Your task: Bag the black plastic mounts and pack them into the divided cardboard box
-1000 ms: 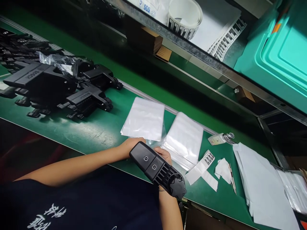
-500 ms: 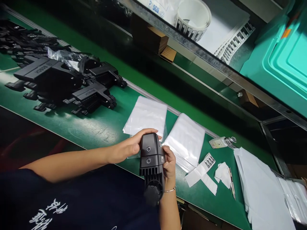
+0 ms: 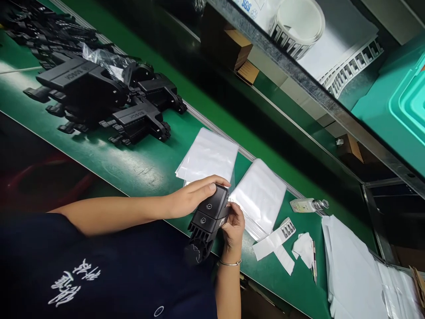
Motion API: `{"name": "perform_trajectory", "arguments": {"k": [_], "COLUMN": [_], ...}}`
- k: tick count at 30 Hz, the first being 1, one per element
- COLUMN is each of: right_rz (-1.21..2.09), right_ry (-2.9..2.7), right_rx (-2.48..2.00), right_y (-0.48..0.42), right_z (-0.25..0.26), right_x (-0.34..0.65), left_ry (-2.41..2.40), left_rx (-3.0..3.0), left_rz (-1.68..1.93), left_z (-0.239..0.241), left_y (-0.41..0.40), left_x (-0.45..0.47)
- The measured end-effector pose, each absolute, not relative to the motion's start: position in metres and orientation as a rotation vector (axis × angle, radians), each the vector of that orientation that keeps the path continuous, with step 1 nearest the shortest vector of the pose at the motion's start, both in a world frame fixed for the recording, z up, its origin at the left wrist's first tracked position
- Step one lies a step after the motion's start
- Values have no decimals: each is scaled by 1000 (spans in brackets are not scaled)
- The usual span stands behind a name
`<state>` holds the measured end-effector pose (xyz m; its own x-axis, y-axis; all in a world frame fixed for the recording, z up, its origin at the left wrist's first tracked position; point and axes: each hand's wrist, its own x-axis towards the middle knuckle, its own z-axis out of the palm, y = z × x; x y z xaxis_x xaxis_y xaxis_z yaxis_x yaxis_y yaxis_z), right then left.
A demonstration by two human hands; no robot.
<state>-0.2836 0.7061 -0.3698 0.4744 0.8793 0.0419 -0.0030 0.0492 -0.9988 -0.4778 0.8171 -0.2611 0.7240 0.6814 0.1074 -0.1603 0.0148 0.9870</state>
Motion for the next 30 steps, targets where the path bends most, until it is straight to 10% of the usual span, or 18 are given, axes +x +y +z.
{"name": "perform_trajectory", "arguments": {"k": [18,30], "right_rz": [697,589], "right_ry": [-812,-734], "right_rx": [-1417,-1435], "right_y": [690,644], "right_z": [-372,-366], "right_x": [-275,-236], "left_ry": [597,661], "left_rx": [2552,2704], "left_rz": [183,-57], "left_z": [-381,-363], "left_y": [831,817], "left_x": [-478,-485]}}
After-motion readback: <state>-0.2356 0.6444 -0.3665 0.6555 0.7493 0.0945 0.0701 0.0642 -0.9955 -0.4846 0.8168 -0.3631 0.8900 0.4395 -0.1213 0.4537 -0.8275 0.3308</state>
